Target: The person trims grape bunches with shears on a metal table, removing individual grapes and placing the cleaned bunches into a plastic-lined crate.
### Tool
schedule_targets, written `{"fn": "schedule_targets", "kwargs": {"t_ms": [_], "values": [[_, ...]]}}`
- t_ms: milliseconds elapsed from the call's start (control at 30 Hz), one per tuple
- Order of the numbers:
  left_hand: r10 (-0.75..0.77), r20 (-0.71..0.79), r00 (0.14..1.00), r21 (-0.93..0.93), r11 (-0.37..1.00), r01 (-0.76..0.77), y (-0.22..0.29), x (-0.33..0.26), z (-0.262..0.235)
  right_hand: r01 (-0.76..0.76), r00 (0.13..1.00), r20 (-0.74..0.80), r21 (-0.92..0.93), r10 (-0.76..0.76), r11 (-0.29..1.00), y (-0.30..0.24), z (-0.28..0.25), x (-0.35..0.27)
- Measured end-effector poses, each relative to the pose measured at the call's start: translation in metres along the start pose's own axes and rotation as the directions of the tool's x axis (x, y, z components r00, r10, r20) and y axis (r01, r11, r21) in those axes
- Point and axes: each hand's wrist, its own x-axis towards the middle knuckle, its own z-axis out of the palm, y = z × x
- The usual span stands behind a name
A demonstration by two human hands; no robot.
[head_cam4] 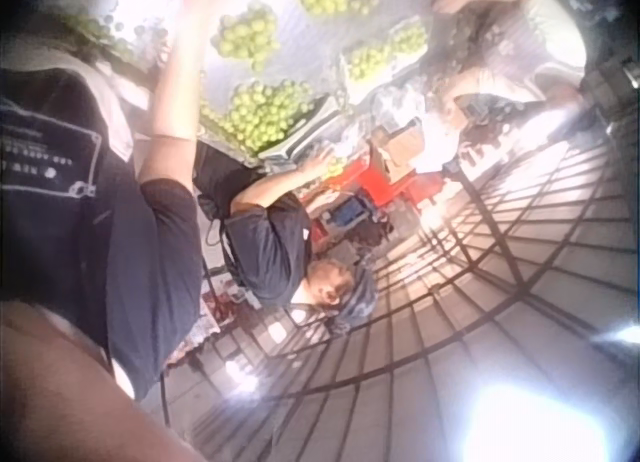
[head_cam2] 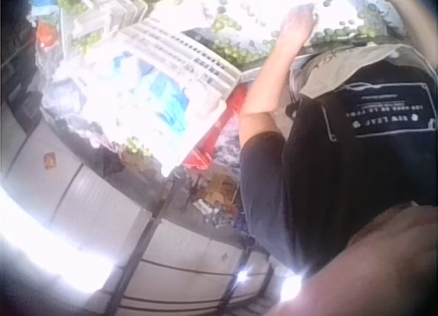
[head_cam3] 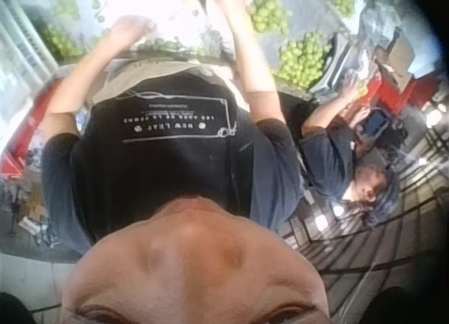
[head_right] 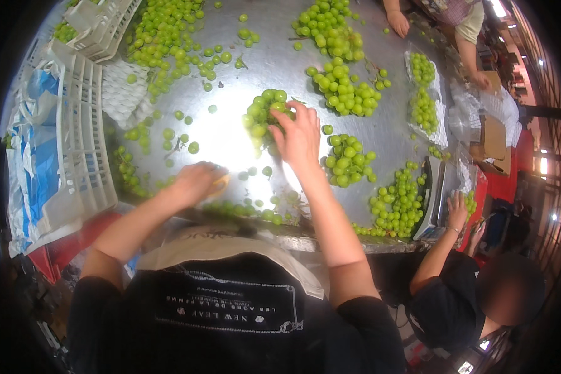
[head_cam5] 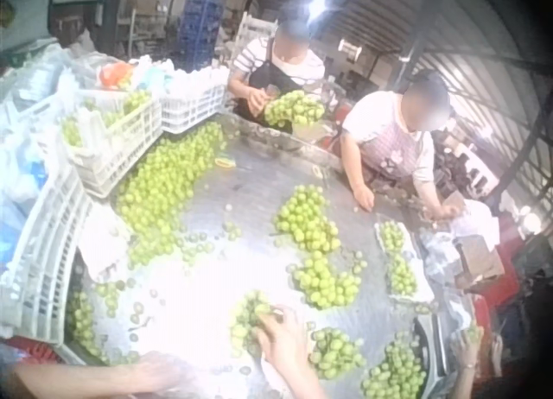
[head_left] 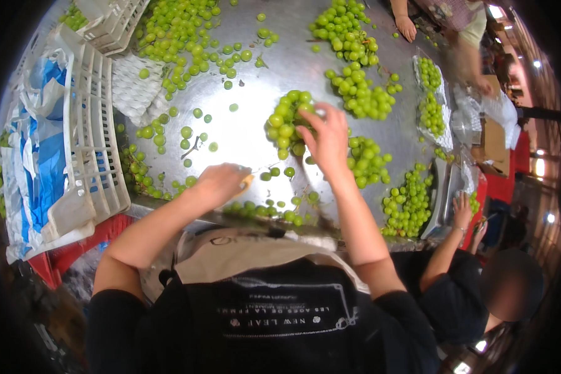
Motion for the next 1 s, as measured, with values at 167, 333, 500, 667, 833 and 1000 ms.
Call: {"fn": "schedule_targets", "kwargs": {"t_ms": [167, 333, 500, 667, 833, 1000], "values": [[-0.058, -0.03, 0.998, 0.01, 0.998, 0.058, 0.01, 0.001, -0.013, 0.244, 0.97, 0.002, 0.03, -0.244, 0.969, 0.023, 0.011, 0.008], [-0.096, -0.203, 0.974, -0.2, 0.978, 0.055, 0.018, 0.0, -0.046, -0.129, 0.976, -0.056, 0.622, 0.209, 0.772, 0.017, -0.019, -0.001], [-0.167, -0.224, 0.96, -0.973, -0.018, -0.23, 0.041, 0.035, -0.078, -0.306, 0.939, 0.135, 0.748, 0.316, 0.588, -0.014, -0.054, 0.003], [0.107, -0.119, 0.987, -0.695, -0.719, -0.006, 0.054, 0.072, -0.082, -0.116, 0.992, 0.006, 0.461, 0.128, 0.88, -0.048, -0.057, 0.01], [-0.118, -0.276, 0.954, -0.639, -0.719, -0.274, 0.027, 0.091, -0.173, -0.102, 0.923, -0.155, 0.784, 0.353, 0.612, -0.031, -0.041, 0.012], [-0.415, -0.704, 0.576, -0.48, -0.32, -0.817, -0.048, 0.077, -0.352, -0.194, 0.901, -0.076, 0.811, 0.428, 0.552, 0.0, -0.054, 0.002]]}}
